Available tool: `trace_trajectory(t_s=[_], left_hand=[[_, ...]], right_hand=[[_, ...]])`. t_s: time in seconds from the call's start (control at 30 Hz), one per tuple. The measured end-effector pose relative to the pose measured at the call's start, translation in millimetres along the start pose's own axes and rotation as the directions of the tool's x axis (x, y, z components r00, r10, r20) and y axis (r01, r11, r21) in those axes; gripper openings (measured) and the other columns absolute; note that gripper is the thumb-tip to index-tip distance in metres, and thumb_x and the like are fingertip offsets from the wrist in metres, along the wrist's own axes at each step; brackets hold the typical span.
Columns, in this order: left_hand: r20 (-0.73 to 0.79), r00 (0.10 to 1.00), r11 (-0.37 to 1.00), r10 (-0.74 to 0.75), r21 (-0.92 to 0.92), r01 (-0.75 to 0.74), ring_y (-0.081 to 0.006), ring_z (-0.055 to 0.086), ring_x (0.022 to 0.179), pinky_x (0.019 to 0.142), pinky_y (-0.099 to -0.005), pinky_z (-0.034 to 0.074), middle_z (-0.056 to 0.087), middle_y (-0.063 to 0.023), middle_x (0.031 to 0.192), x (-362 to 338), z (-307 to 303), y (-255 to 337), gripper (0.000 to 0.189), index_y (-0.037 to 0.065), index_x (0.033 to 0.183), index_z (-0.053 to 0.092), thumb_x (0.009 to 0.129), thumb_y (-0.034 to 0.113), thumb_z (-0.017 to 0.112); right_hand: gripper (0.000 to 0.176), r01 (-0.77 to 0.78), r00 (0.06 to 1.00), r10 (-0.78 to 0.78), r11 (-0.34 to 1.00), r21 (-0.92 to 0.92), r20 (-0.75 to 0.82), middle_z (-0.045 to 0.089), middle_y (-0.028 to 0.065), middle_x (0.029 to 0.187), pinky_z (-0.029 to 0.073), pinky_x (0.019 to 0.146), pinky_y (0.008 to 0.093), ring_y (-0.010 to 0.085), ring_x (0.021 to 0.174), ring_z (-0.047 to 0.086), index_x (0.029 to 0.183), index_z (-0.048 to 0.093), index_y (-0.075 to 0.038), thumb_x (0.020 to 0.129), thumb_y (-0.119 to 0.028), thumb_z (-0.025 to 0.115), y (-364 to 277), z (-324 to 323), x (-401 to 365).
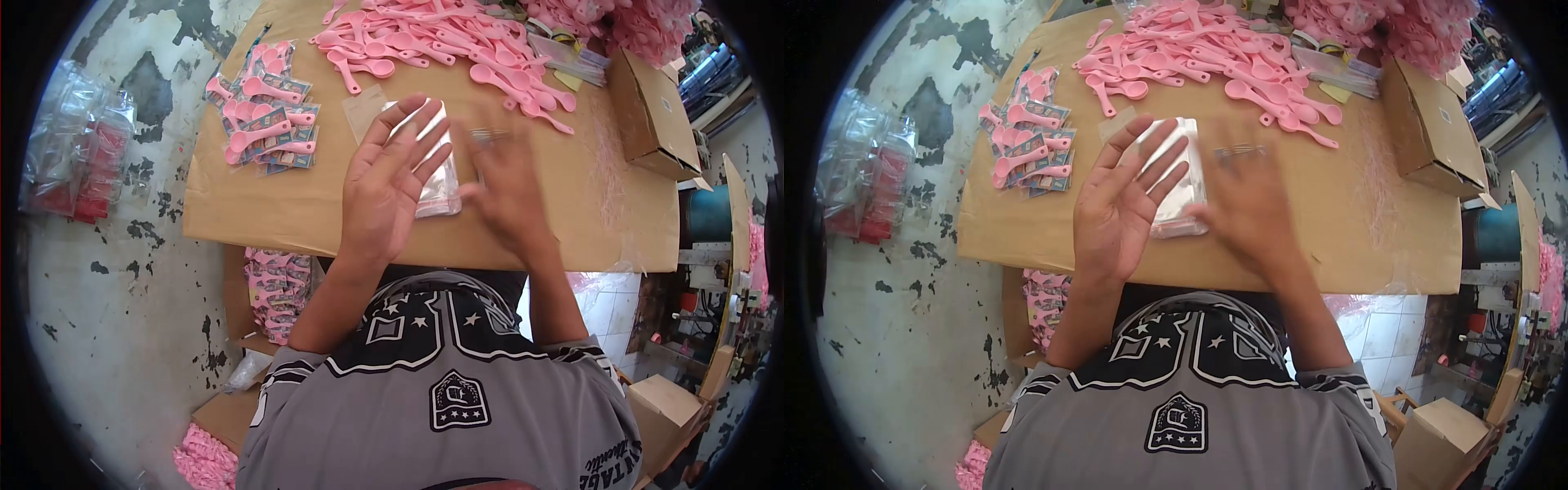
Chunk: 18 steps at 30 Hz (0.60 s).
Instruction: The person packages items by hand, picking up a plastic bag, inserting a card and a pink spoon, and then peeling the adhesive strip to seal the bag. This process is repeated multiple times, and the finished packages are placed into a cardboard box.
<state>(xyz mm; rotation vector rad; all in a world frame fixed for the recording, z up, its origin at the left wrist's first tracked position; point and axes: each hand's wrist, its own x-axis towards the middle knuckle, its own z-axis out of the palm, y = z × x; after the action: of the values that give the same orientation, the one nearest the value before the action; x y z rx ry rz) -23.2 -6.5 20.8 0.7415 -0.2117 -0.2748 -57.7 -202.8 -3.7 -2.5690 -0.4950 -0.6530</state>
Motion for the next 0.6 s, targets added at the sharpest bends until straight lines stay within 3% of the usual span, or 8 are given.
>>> trace_trajectory(t_s=[0.03,0.17,0.3,0.37,0.4,0.47,0.53,0.6], left_hand=[[-0.008,1.000,0.999,0.024,-0.023,-0.024,-0.0360,0.043,0.149,0.120,-0.0497,0.042,0.042,-0.0278,0.160,1,0,3,0.048,-0.003,0.153,0.037,0.111,0.016,0.047],[-0.042,0.998,0.999,0.053,0.013,-0.052,-0.0349,0.033,0.155,0.124,-0.0488,0.034,0.037,-0.0257,0.164,8,-2,-4,0.051,0.001,0.156,0.035,0.115,0.031,0.036],[0.124,0.986,0.941,-0.113,-0.305,0.146,-0.0251,0.028,0.157,0.127,-0.0454,0.024,0.033,-0.0190,0.167,7,19,-13,0.080,0.007,0.164,0.024,0.108,0.063,0.035],[0.311,0.930,0.876,-0.196,-0.371,0.309,-0.0238,0.024,0.159,0.127,-0.0466,0.022,0.025,-0.0185,0.172,-2,36,0,0.098,0.010,0.169,0.014,0.101,0.079,0.031],[0.258,0.934,0.921,-0.247,-0.237,0.309,-0.0339,0.019,0.160,0.128,-0.0564,0.018,0.014,-0.0228,0.174,-5,37,4,0.106,0.018,0.170,0.007,0.094,0.089,0.027],[0.408,0.891,0.870,-0.201,-0.344,0.354,-0.0315,0.016,0.161,0.128,-0.0525,0.014,0.008,-0.0180,0.176,-15,36,7,0.110,0.021,0.171,0.001,0.090,0.094,0.021],[0.465,0.873,0.893,-0.145,-0.319,0.318,-0.0336,0.010,0.161,0.128,-0.0517,0.010,0.007,-0.0164,0.176,-16,34,4,0.110,0.025,0.170,-0.005,0.089,0.095,0.018],[0.336,0.912,0.936,-0.236,-0.174,0.306,-0.0344,0.018,0.159,0.127,-0.0542,0.018,0.012,-0.0174,0.175,-6,30,-2,0.106,0.024,0.171,0.000,0.092,0.092,0.020]], right_hand=[[0.083,-0.122,0.990,0.123,0.992,0.024,-0.071,0.039,0.0247,0.164,0.022,0.125,0.0552,0.0426,0.156,0.030,0.145,0.058,0.002,0.097,-0.066,0.059,15,-4,0],[0.099,0.128,0.942,-0.050,0.968,0.217,-0.333,0.036,0.0252,0.165,0.018,0.126,0.0583,0.0432,0.157,0.028,0.151,0.052,0.002,0.091,-0.077,0.056,-20,-45,9],[0.101,0.319,0.947,-0.320,0.918,0.236,-0.036,0.041,0.0230,0.163,0.016,0.126,0.0611,0.0443,0.155,0.030,0.151,0.053,-0.002,0.089,-0.081,0.052,-66,-23,-15],[0.094,0.246,0.969,-0.246,0.967,0.065,0.003,0.041,0.0233,0.163,0.016,0.126,0.0594,0.0449,0.156,0.029,0.152,0.052,-0.003,0.094,-0.076,0.051,-48,2,-11],[0.089,0.023,0.999,-0.013,0.974,0.226,-0.043,0.040,0.0243,0.163,0.015,0.127,0.0570,0.0445,0.156,0.027,0.154,0.050,-0.002,0.099,-0.072,0.048,-26,-1,-5],[0.081,-0.260,0.930,0.327,0.908,0.329,-0.166,0.036,0.0257,0.165,0.015,0.128,0.0526,0.0434,0.157,0.025,0.157,0.043,0.000,0.106,-0.062,0.044,26,-19,-4],[0.080,-0.293,0.852,0.349,0.935,0.197,-0.389,0.031,0.0256,0.168,0.015,0.128,0.0502,0.0422,0.158,0.024,0.161,0.036,0.000,0.108,-0.060,0.042,39,-45,-1],[0.083,-0.154,0.839,0.211,0.976,0.153,-0.501,0.029,0.0250,0.169,0.015,0.128,0.0502,0.0417,0.158,0.025,0.162,0.034,0.001,0.107,-0.062,0.043,25,-63,7]])
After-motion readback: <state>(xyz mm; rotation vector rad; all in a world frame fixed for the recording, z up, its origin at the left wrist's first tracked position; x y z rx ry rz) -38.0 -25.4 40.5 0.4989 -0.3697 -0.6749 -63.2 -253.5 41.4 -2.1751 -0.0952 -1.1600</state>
